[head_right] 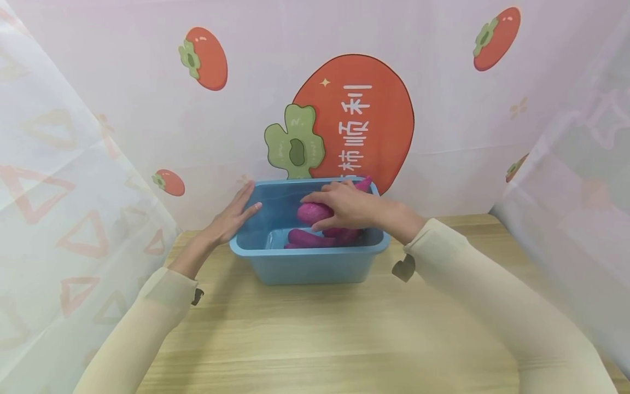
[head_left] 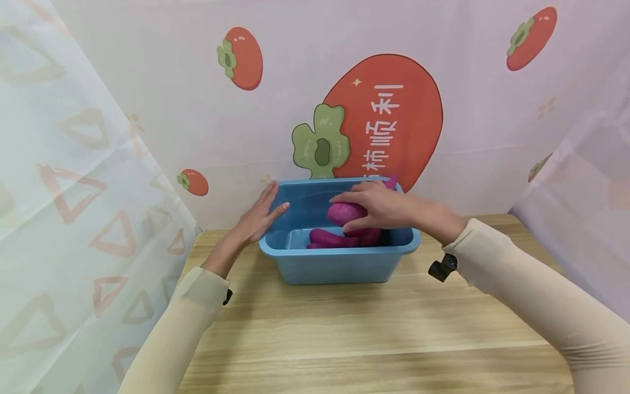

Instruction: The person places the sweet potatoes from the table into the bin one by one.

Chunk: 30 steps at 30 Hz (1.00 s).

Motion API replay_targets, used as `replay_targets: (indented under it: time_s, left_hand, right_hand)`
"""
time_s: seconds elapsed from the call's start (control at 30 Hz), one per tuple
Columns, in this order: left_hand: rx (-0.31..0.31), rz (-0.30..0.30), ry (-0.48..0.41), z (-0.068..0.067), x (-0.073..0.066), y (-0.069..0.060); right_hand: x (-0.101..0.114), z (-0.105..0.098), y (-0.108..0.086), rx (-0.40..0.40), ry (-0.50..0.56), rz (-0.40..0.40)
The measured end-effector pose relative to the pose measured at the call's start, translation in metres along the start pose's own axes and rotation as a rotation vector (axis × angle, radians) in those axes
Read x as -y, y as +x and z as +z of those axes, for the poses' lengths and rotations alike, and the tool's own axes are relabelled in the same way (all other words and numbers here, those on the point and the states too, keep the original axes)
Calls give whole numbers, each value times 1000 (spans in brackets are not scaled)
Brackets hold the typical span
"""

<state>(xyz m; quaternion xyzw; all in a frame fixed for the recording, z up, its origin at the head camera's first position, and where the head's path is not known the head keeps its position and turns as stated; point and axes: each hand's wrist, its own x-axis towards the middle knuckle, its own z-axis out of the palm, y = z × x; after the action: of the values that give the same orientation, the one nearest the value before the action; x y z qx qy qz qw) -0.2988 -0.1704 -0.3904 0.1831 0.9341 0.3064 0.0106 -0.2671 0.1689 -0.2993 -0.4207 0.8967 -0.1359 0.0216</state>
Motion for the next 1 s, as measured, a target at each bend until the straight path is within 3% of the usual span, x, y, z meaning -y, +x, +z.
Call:
replay_targets:
  time_s: [0.3, 0.67, 1.0]
  left_hand:
    - [3, 3, 1, 0, 0, 0]
    - [-5, 10, 4, 0, 0, 0]
    - [-3, 14, 7, -1, 0, -1]
  right_hand:
    - [2, 6, 2, 24, 13, -5]
    - [7, 1, -1, -32, -69, 52]
    - [-3, 3, -7, -87, -109, 78]
